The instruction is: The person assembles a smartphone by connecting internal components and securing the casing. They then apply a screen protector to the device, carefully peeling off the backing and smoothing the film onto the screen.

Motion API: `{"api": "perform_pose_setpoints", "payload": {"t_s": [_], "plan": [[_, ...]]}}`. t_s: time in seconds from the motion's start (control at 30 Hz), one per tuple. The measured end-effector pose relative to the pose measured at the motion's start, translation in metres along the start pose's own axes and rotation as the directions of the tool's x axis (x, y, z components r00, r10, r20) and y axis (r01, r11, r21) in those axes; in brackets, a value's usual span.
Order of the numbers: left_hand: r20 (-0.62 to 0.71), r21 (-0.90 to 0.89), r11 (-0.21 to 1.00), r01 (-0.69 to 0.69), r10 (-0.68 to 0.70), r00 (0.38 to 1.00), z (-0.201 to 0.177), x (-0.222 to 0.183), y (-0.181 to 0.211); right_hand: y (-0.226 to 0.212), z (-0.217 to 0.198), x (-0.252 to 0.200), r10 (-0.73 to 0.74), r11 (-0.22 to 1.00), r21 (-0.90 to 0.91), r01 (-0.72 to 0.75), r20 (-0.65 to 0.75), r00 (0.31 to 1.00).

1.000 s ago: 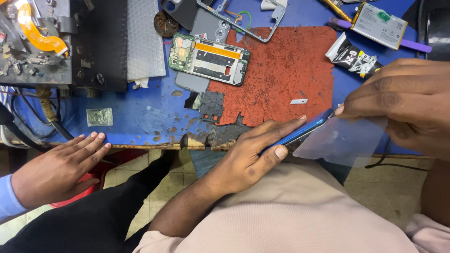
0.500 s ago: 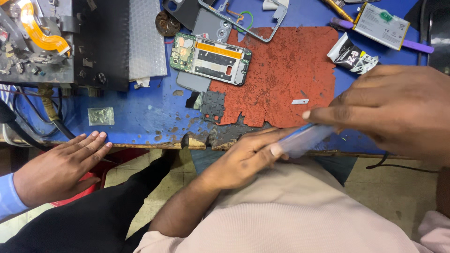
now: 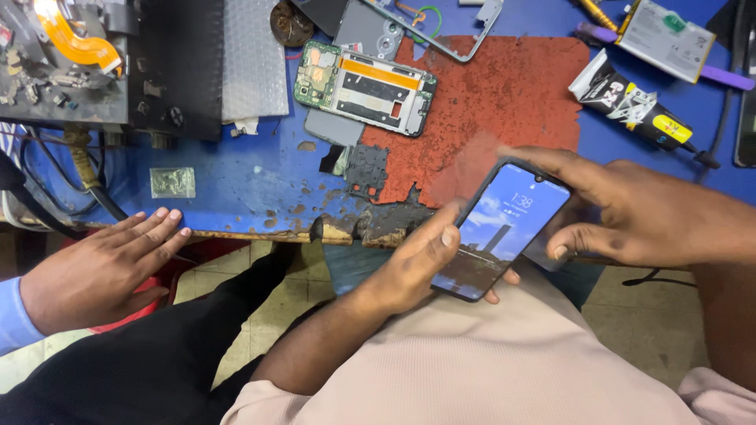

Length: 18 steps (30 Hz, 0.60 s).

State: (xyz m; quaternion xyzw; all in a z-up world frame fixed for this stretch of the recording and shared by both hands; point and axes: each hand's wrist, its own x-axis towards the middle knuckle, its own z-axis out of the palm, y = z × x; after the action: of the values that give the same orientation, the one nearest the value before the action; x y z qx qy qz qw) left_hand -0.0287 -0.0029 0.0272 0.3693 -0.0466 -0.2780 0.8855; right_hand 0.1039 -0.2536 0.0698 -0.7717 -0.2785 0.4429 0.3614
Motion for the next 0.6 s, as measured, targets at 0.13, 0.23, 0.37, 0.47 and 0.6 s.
{"api": "perform_pose_setpoints", "payload": {"t_s": [0.13,0.23,0.37,0.47,0.6], "plan": [[-0.042,0.012,0.999,0.041,-0.04,0.998,0.002,-0.008,-0.005,0.041,0.036,-0.005,-0.089,0.934,0.327,0.142,-0.173,0.981],[-0.103,0.148,0.989,0.017,-0.001,0.995,-0.003,-0.021,-0.015,0.05,0.062,-0.016,0.039,0.904,0.422,0.071,-0.247,0.968],[-0.266,0.366,0.931,0.016,0.088,0.96,-0.001,-0.028,-0.027,0.044,0.081,-0.027,0.118,0.946,0.322,-0.048,-0.203,0.972],[-0.3,0.43,0.902,0.034,0.107,0.948,-0.001,-0.032,-0.03,0.029,0.088,-0.03,0.029,0.957,0.282,0.069,-0.329,0.944],[-0.292,0.53,0.845,0.069,0.106,0.951,-0.003,-0.039,-0.031,0.018,0.099,-0.03,0.102,0.946,0.32,0.051,-0.443,0.891]]}}
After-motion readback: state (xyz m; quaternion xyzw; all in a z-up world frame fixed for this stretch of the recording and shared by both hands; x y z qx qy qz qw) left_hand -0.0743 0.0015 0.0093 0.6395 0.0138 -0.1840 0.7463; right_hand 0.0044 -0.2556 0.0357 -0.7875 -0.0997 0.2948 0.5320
